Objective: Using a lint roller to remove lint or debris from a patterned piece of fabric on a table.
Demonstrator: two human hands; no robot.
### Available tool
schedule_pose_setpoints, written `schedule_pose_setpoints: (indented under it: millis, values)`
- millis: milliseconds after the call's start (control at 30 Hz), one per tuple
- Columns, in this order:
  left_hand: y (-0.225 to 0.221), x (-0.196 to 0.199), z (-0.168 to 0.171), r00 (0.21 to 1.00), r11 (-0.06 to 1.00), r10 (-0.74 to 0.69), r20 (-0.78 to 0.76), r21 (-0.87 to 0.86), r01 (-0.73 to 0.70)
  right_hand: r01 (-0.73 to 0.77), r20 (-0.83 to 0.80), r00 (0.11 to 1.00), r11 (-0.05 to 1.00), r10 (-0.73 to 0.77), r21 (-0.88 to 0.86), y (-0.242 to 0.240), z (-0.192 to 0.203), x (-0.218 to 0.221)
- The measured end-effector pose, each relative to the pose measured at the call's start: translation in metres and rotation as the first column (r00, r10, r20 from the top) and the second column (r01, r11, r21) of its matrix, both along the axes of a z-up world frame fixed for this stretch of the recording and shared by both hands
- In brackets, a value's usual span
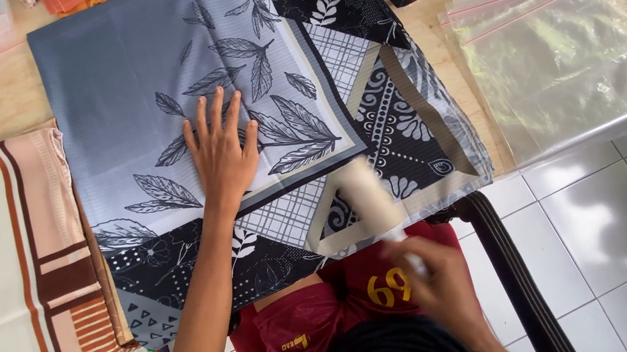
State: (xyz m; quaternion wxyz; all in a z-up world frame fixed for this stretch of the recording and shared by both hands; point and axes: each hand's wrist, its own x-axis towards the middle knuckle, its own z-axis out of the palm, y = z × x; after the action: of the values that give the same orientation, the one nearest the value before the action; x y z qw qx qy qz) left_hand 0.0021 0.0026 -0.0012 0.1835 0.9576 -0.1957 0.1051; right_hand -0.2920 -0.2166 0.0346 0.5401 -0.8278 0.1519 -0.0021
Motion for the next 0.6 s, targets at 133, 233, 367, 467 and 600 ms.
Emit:
schedule_pose_setpoints:
  millis: [133, 233, 367, 467, 600]
  values:
    - [0.000, -0.001, -0.001, 1.000, 1.000, -0.001, -0.002, 0.001, 0.001, 0.298, -0.116, 0.940, 0.936, -0.322, -0.185, -0.050, 0.022, 0.000]
    - [-0.001, 0.000, -0.003, 1.000, 1.000, 0.001, -0.004, 0.005, -0.001, 0.405, -0.005, 0.902, 0.852, -0.431, -0.332, -0.058, 0.034, -0.001]
    - [-0.001, 0.000, -0.004, 1.000, 1.000, 0.002, 0.018, 0.013, -0.002, 0.350, 0.055, 0.935, 0.880, -0.352, -0.321, -0.044, 0.013, -0.008]
    - [-0.002, -0.001, -0.003, 1.000, 1.000, -0.001, 0.026, 0.010, 0.001, 0.154, 0.193, 0.973, 0.979, -0.127, -0.131, -0.009, 0.016, -0.007]
    - [-0.001, 0.000, -0.004, 1.000, 1.000, -0.002, 0.017, 0.010, 0.002, 0.019, 0.042, 0.999, 0.998, -0.017, -0.054, -0.001, 0.004, -0.007]
